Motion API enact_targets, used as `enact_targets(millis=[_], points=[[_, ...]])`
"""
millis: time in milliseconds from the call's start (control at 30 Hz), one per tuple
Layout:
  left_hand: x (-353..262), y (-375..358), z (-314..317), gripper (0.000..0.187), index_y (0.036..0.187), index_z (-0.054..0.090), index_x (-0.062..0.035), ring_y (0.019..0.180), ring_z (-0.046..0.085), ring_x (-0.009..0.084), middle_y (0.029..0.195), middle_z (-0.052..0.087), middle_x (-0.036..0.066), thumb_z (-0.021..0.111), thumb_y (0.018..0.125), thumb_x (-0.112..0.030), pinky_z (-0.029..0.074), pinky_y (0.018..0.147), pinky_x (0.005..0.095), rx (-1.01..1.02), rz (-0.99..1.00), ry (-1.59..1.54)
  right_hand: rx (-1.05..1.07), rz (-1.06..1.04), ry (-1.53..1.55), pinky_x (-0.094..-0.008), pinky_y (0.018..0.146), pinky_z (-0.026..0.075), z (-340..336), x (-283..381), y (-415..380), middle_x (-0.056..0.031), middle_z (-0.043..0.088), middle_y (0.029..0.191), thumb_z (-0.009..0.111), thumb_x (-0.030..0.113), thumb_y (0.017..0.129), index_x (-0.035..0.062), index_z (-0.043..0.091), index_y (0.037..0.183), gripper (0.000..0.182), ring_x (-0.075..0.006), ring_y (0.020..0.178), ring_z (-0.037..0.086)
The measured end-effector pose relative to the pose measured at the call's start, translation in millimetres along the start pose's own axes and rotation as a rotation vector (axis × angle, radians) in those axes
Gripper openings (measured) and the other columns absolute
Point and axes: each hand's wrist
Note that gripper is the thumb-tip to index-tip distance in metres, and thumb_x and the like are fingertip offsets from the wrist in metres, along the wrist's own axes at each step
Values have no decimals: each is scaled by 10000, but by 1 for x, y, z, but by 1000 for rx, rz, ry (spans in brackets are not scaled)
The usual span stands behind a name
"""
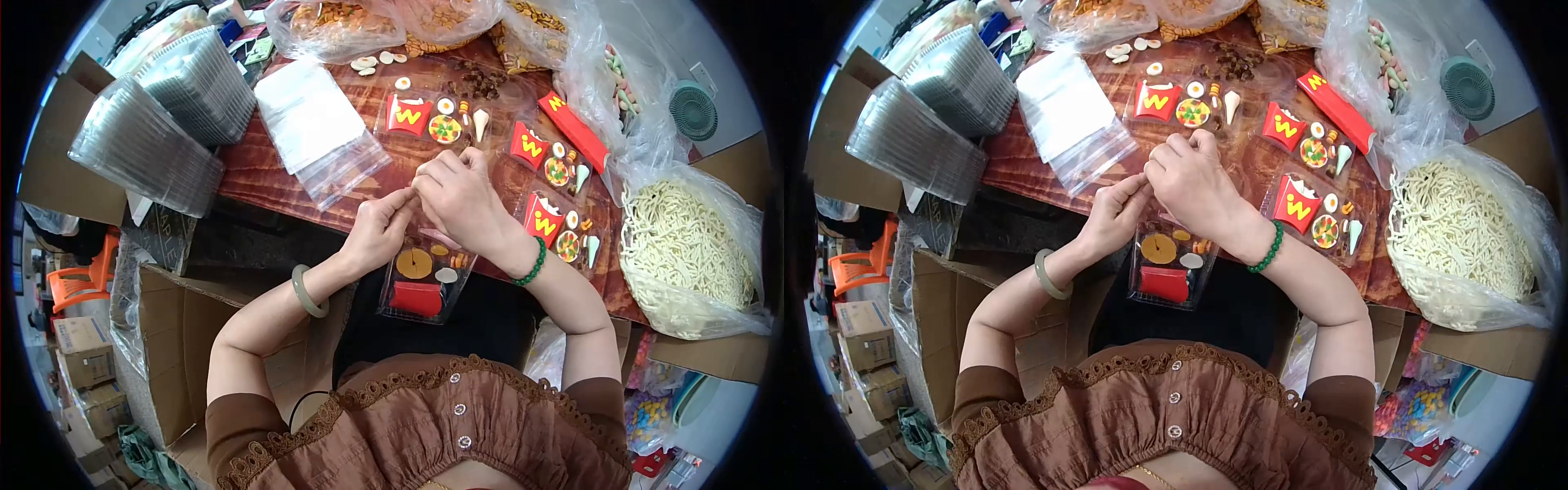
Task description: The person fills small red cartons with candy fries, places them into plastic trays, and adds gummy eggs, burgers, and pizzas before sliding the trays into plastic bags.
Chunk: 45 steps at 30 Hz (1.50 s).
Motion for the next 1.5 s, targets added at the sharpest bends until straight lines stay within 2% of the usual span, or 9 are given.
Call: enact_targets(millis=[133, 233, 267, 333, 467, 700, 900, 1033, 1500], points=[[4, -3, 2, 243, 1116, 591, 48, 732, 621, 106, 813, 679, 154, 505, 947, -104, 490, 638, 270, -33, 40, -64, -197, 82, 110, -355, 816, 361, 8, -6, 0, -27, 591, 894, 632, 60, 768, 80, 568, 906, 154, -189, 869, 565], [8, -8, 0, 250, 1125, 589, 45, 760, 615, 97, 824, 683, 139, 500, 952, -112, 489, 665, 269, 0, -17, -36, -339, 602, 782, -351, 745, 384, -8, -22, 2, -47, 618, 870, 634, 125, 806, 75, 568, 883, 112, -223, 831, 577], [13, -8, 0, 251, 1137, 590, 39, 768, 597, 84, 839, 678, 100, 498, 958, -112, 485, 676, 246, -20, -28, -78, -339, 602, 783, -351, 745, 384, -18, -26, 2, -47, 618, 870, 634, 125, 806, 75, 568, 883, 112, -223, 831, 577], [11, -8, 1, 253, 1148, 590, 33, 775, 579, 72, 854, 673, 62, 496, 964, -112, 481, 687, 224, -37, -43, -122, -356, 202, 245, -334, 823, 388, -35, -34, 2, -38, 633, 886, 671, 130, 809, 82, 608, 892, 115, -205, 853, 584], [0, -4, 5, 237, 1131, 590, 16, 742, 617, 117, 824, 672, 153, 501, 945, -100, 491, 656, 291, -40, -15, -109, -115, 12, 176, -376, 841, 294, -24, 1, -1, 5, 599, 986, 709, 185, 745, 119, 629, 893, 181, -168, 933, 540], [2, -4, 2, 183, 1057, 601, 15, 718, 660, 294, 805, 635, 212, 514, 900, -24, 503, 618, 332, -58, 214, 179, -3, -15, 74, -364, 807, 307, -1, 2, -1, 0, 567, 884, 663, 112, 741, 97, 582, 882, 163, -170, 886, 534], [2, -11, 3, 229, 1101, 607, -4, 725, 670, 279, 815, 649, 201, 523, 889, -14, 511, 627, 332, -58, 169, 91, -260, 276, 271, -354, 839, 314, 2, -28, -5, -19, 582, 878, 627, 115, 821, 98, 579, 897, 91, -195, 872, 551], [-4, -8, 1, 257, 1125, 605, -15, 736, 677, 275, 815, 659, 188, 526, 881, -8, 520, 640, 325, -50, 70, 95, -146, 30, 192, -369, 847, 287, -20, -3, -6, -4, 587, 963, 667, 142, 782, 122, 619, 948, 175, -179, 925, 539], [10, -4, 2, 251, 1074, 601, 19, 977, 608, 342, 1108, 613, 186, 563, 826, -1, 522, 775, 387, -80, 417, 422, 43, -17, 161, -364, 712, 459, -1, 0, -2, -90, 558, 849, 622, 64, 731, 23, 568, 862, 147, -262, 806, 539]])
Point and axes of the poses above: each hand's wrist, its own y-axis towards the middle knuckle, its own z-axis out of the palm, x = y × z
